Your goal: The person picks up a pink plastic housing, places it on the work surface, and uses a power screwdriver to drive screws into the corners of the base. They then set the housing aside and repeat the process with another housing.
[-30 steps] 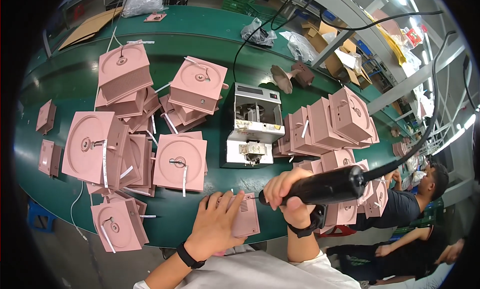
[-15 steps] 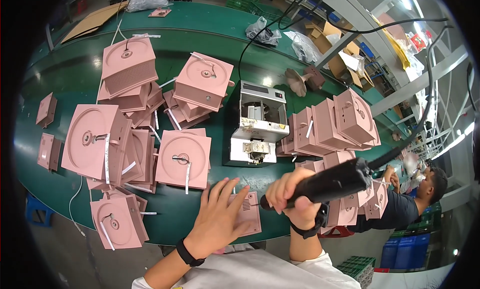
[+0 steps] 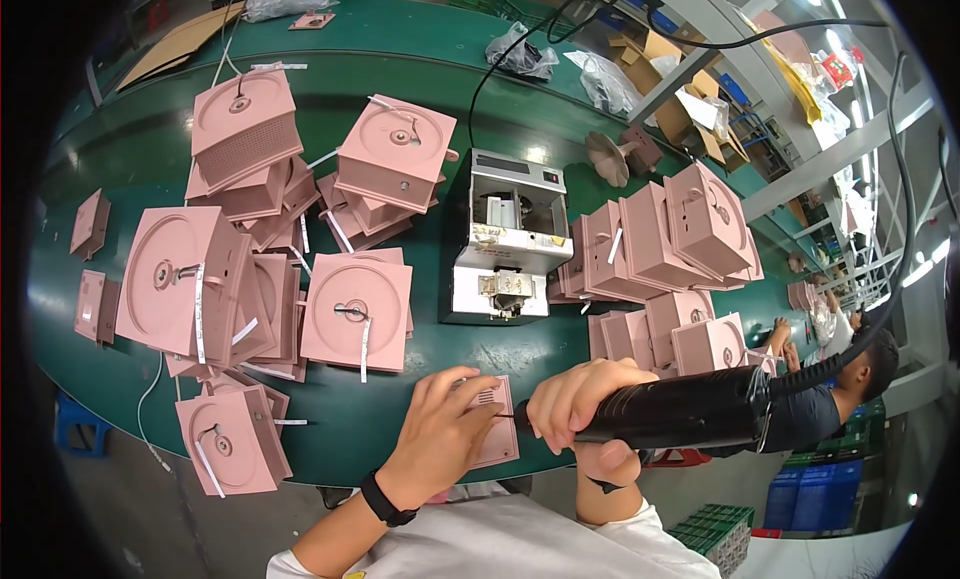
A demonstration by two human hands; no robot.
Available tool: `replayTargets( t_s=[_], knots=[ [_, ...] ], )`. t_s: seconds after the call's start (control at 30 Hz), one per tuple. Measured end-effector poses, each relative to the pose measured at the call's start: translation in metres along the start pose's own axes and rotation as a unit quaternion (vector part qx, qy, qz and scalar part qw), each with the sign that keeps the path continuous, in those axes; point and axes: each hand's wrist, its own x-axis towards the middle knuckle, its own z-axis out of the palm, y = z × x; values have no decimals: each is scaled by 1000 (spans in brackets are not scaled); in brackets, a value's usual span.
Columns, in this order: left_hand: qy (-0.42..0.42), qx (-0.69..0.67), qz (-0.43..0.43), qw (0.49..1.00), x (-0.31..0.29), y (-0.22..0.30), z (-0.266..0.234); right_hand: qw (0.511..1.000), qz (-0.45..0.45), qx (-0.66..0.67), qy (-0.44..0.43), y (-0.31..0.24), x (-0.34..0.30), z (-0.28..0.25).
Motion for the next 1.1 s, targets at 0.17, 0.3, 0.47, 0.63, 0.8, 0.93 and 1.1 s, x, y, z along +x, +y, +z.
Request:
replayTargets(
  t_s=[0.17,0.3,0.47,0.63,0.8,0.93,1.1],
  knots=[
    [-13,2,4,1000,0,-1,2,1000,0,8,-27,3,-2,-4],
    [-28,-11,6,1000,0,-5,3,999,6,29,-26,3,-2,-5],
    [-36,-13,-34,999,4,0,-1,1000,-8,-2,-16,8,-1,-12],
    [-54,57,-74,994,-8,6,-8,998,3,-46,34,18,3,-8],
    [-82,63,-92,990,-12,-1,0,997,27,-57,38,32,4,-12],
    [-83,58,-96,990,-11,-1,-1,995,54,-66,48,44,1,-12],
    [-81,55,-96,991,-11,-1,-3,996,68,-43,32,56,-2,-18]
  ],
)
